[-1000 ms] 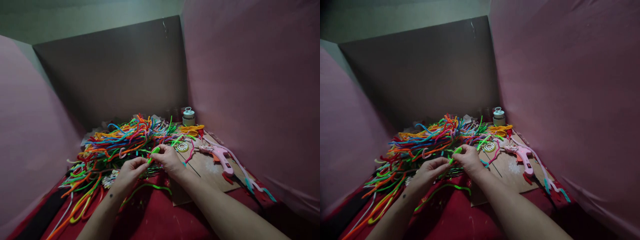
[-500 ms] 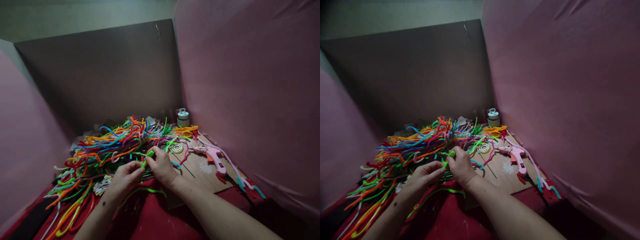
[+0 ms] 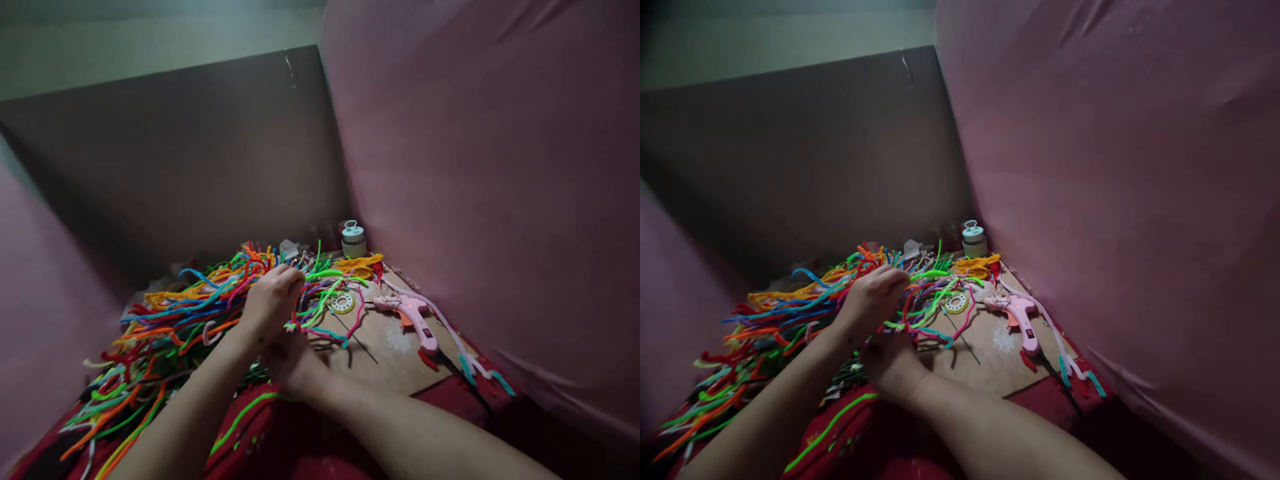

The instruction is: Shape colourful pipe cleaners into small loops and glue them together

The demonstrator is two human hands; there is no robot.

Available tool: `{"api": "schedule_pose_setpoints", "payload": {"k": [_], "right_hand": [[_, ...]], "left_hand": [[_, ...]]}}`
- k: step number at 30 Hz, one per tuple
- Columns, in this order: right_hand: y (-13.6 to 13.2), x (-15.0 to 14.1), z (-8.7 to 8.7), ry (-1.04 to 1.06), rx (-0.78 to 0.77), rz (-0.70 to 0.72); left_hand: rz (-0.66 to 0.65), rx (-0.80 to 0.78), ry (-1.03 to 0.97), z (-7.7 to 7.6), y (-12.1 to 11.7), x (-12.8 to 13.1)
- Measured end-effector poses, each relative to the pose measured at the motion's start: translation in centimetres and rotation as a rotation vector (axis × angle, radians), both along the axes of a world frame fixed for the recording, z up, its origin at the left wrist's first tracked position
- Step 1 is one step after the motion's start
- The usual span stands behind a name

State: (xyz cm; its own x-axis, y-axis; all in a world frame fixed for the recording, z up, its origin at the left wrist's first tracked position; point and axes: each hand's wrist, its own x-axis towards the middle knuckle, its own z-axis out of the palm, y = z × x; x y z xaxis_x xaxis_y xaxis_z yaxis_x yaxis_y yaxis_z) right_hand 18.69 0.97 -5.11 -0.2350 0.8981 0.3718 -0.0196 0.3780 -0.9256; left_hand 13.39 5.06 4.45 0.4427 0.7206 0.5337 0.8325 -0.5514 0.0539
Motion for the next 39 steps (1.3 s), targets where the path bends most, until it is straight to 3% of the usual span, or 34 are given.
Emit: {"api": "schedule_pose_setpoints", "payload": {"k": [3, 7, 13, 20, 29, 32, 36, 39], "right_hand": [[-1.2, 0.0, 0.2, -0.483, 0.279, 0.088], [-1.7, 0.3, 1.0, -0.85, 0.396, 0.204], [-0.5, -0.3, 0.5, -0.889, 0.474, 0.211], [1.1, -1.6, -1.2, -0.883, 0.43, 0.278], [0.1, -0.7, -0.5, -0.797, 0.471, 0.159], [-0.3, -0.4, 0.0, -0.848, 0.473, 0.197], [-0.8, 0.2, 0.5, -0.849, 0.462, 0.253], [-1.5, 0.6, 0.7, -0.815, 0.416, 0.257]], "left_hand": [[0.026, 0.046, 0.194, 0.0, 3.9, 4.0], [0.015, -0.015, 0.312, -1.1, 8.5, 6.9], [-0.03, -0.106, 0.398, -3.3, 11.5, 7.9], [-0.059, -0.157, 0.433, -5.7, 13.3, 7.7], [-0.162, -0.155, 0.373, -5.6, 12.7, 6.9], [-0.223, -0.147, 0.355, -5.3, 11.8, 7.1], [-0.256, -0.088, 0.274, -3.9, 9.5, 6.9], [-0.22, -0.037, 0.19, -1.9, 6.3, 5.0]]}}
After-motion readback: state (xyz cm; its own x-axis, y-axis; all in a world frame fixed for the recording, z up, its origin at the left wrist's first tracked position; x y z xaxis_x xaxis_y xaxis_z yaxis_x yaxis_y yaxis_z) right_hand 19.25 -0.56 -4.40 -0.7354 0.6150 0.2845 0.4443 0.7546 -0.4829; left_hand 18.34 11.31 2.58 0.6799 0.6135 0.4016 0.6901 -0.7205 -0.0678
